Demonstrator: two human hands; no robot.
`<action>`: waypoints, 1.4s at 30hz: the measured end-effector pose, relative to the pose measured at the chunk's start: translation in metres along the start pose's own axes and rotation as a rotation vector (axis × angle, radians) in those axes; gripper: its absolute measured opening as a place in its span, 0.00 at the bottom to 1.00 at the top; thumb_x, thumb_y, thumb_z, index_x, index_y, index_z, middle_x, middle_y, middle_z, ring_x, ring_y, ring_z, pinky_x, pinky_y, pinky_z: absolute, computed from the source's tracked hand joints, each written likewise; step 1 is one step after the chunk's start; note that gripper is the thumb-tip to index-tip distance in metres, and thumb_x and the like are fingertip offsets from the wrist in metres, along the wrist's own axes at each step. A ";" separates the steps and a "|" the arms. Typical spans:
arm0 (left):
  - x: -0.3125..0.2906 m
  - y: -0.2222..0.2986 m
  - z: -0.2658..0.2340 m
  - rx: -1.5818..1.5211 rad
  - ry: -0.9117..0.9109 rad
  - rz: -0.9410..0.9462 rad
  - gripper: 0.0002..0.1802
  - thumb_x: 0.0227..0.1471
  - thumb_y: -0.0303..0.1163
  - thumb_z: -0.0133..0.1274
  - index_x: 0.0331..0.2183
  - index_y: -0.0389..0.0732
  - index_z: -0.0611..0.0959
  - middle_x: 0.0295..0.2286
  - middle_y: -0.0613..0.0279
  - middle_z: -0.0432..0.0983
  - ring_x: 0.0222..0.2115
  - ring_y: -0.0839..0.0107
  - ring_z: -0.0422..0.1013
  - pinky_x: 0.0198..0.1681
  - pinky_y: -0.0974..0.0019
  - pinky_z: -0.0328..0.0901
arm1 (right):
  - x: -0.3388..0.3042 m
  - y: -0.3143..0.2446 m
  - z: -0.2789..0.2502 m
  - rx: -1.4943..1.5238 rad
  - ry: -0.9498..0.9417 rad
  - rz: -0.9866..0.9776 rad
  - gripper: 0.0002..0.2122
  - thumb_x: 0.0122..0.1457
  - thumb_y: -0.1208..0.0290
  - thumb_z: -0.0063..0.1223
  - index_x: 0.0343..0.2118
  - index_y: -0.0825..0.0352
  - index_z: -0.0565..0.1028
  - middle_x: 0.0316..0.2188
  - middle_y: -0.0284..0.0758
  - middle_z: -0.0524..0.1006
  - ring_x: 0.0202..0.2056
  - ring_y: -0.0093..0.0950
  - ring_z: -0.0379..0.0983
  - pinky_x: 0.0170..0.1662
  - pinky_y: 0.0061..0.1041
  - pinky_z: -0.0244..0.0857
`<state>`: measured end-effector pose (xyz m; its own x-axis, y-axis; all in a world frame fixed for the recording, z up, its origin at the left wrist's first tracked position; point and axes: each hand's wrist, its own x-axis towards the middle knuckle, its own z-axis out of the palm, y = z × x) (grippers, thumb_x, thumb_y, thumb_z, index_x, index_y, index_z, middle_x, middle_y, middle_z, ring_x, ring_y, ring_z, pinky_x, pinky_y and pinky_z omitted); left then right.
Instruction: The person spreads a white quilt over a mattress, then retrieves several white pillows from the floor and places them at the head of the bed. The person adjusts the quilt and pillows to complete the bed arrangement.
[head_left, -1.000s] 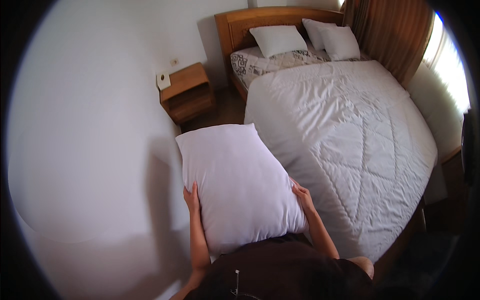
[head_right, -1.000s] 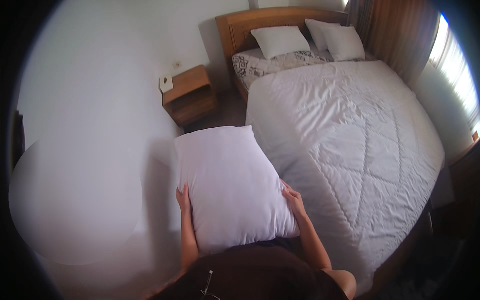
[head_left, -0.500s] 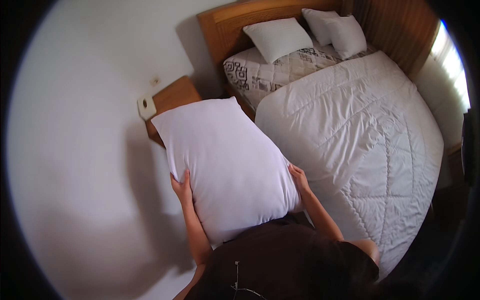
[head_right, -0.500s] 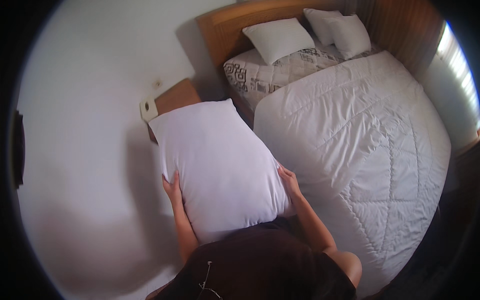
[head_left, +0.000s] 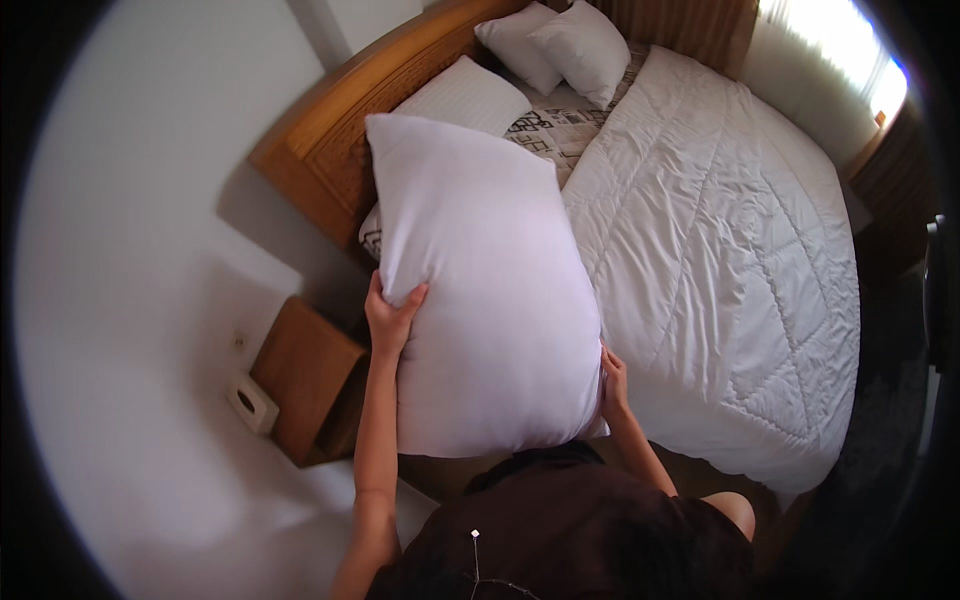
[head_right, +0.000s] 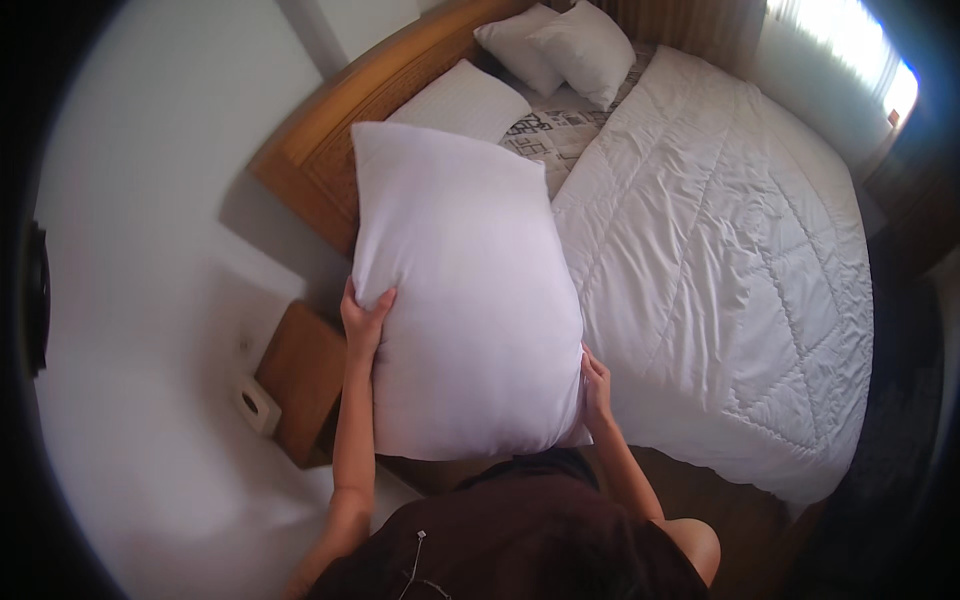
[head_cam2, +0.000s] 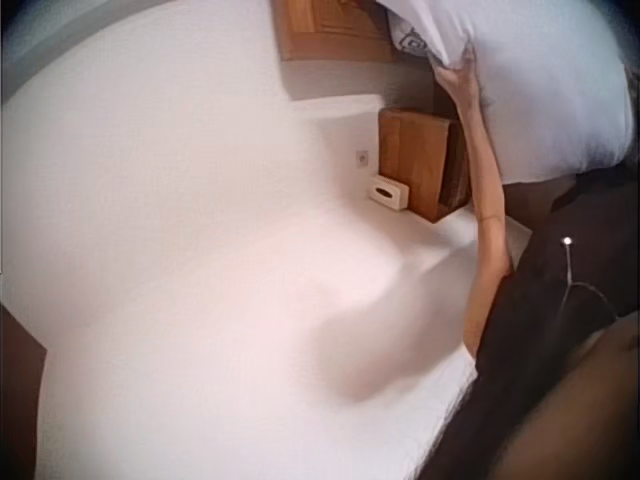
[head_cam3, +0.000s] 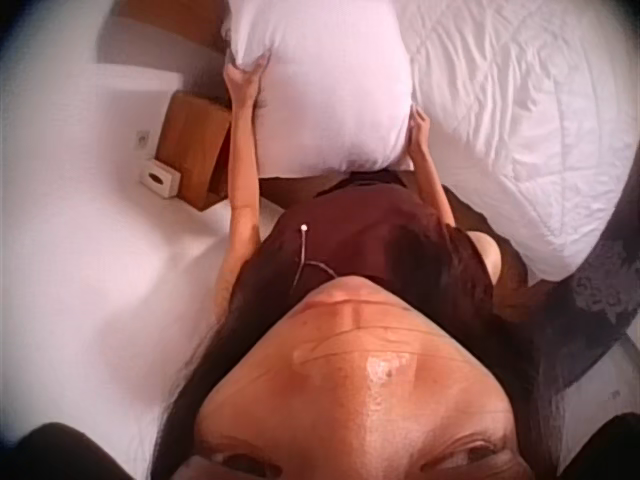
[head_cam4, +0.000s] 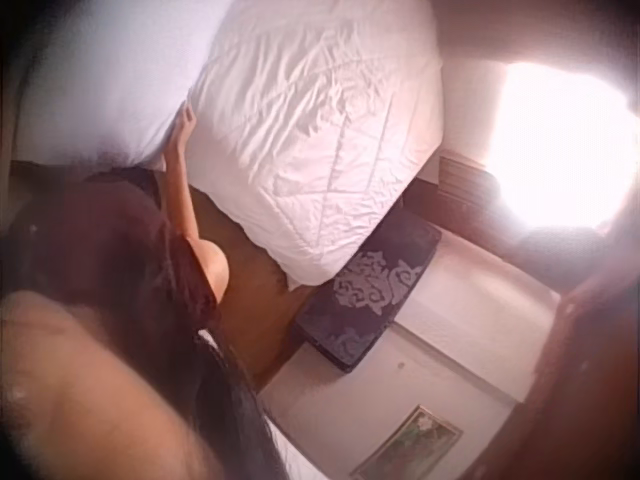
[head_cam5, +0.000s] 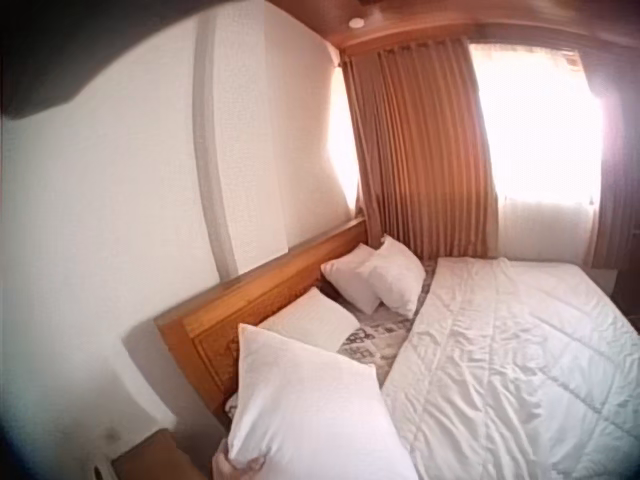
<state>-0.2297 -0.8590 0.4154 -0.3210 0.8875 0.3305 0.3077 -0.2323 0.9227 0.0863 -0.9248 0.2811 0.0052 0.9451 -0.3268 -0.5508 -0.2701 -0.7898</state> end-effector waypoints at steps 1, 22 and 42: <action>0.031 -0.001 0.014 -0.004 -0.061 0.024 0.26 0.33 0.37 0.60 0.33 0.31 0.71 0.29 0.58 0.71 0.29 0.72 0.66 0.34 0.71 0.61 | 0.022 0.011 0.003 0.024 0.049 -0.015 0.19 0.55 0.68 0.37 0.48 0.74 0.60 0.43 0.37 0.67 0.42 0.24 0.64 0.46 0.21 0.56; 0.516 -0.115 0.246 -0.093 -0.539 0.188 0.32 0.30 0.48 0.61 0.29 0.30 0.71 0.24 0.52 0.73 0.24 0.67 0.71 0.28 0.71 0.65 | 0.441 -0.021 0.107 0.190 0.466 -0.342 0.15 0.56 0.70 0.38 0.43 0.74 0.66 0.40 0.34 0.69 0.40 0.21 0.65 0.42 0.17 0.58; 0.584 -0.295 0.340 -0.008 -0.652 -0.134 0.34 0.30 0.47 0.61 0.33 0.27 0.74 0.29 0.51 0.73 0.30 0.66 0.69 0.35 0.70 0.62 | 0.543 0.028 0.069 -0.207 1.209 -0.253 0.14 0.52 0.64 0.44 0.29 0.72 0.73 0.25 0.39 0.74 0.27 0.28 0.67 0.33 0.25 0.59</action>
<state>-0.2035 -0.1372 0.2685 0.2525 0.9672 0.0274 0.2954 -0.1040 0.9497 0.0156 -0.4066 0.1170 0.9139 0.2309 -0.3340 -0.2812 -0.2333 -0.9308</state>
